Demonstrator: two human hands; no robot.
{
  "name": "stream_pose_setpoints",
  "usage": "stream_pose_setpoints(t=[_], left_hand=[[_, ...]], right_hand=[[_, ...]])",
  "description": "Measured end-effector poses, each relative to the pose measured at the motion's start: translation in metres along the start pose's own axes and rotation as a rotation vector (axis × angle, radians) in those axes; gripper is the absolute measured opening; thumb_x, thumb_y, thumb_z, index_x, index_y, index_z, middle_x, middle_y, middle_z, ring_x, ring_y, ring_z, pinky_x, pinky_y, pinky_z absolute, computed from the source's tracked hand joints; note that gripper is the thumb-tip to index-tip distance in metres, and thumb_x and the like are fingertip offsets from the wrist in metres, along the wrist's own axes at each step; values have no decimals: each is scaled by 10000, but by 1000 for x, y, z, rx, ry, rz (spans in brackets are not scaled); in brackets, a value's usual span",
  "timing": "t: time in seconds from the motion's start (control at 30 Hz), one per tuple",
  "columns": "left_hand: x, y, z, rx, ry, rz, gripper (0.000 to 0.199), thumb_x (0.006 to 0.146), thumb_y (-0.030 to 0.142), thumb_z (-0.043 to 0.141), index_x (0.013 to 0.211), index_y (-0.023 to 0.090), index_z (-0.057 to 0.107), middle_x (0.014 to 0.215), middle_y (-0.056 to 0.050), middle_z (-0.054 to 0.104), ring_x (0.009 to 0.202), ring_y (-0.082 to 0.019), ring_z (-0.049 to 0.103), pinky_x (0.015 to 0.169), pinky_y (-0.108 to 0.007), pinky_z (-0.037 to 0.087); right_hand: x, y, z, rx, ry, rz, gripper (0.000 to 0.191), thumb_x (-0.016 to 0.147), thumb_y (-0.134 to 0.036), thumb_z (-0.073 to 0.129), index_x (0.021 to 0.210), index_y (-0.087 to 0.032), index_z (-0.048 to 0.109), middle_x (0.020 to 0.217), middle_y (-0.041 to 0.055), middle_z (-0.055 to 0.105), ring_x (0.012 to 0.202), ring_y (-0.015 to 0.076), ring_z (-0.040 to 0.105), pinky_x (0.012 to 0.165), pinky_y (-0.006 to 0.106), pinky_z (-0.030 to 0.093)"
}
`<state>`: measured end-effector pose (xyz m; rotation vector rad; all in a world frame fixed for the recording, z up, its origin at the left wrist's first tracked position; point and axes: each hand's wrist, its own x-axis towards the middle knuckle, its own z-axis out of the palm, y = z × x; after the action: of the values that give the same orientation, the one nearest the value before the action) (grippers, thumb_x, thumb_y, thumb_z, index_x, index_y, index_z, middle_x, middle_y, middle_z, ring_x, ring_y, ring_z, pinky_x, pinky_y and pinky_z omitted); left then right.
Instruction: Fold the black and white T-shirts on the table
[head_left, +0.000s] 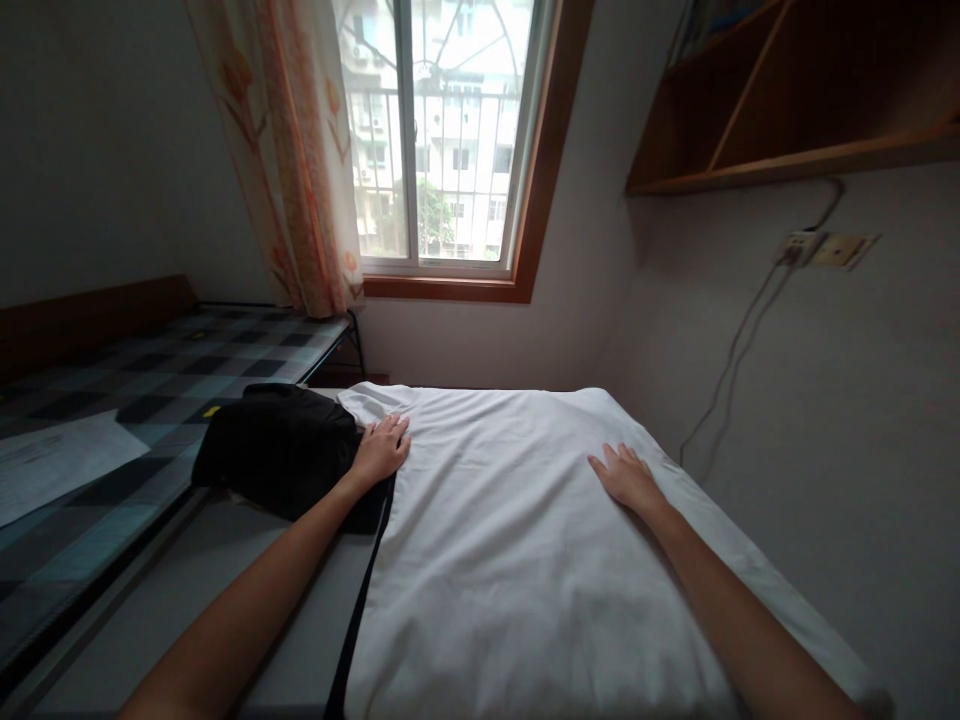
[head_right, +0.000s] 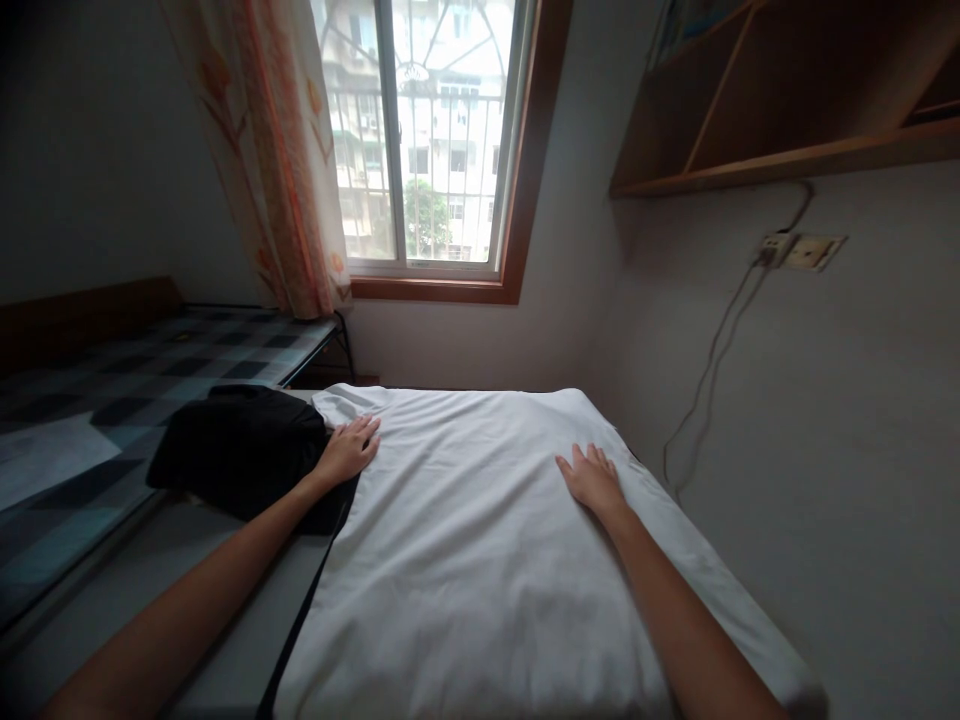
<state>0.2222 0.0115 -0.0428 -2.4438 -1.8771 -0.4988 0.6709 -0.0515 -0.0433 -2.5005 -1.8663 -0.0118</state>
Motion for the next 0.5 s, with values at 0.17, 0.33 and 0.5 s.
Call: stream_pose_setpoints(t=[0.17, 0.33, 0.5], left_hand=[[-3, 2, -3, -22, 9, -1, 455, 940, 302, 436, 1367, 174, 529, 1465, -138, 470, 1386, -269, 388, 1147, -457, 273], [-6, 0, -3, -39, 46, 25, 433, 933, 293, 447, 1334, 174, 562, 1448, -140, 488, 1379, -270, 396, 1141, -437, 293], [-6, 2, -3, -23, 130, 51, 400, 924, 286, 452, 1265, 152, 611, 1414, -139, 518, 1353, -277, 416, 1127, -422, 313]], right_hand=[[9, -77, -12, 145, 28, -202, 550, 966, -433, 373, 1405, -122, 484, 1511, 174, 390, 1414, 320, 306, 1131, 483, 243], [3, -127, -3, 239, 78, -273, 516, 966, -433, 371, 1379, -164, 524, 1492, 153, 426, 1388, 315, 348, 1115, 487, 265], [-6, -122, 8, 205, 127, -328, 496, 961, -403, 395, 1376, -165, 529, 1503, 135, 415, 1404, 303, 322, 1130, 463, 245]])
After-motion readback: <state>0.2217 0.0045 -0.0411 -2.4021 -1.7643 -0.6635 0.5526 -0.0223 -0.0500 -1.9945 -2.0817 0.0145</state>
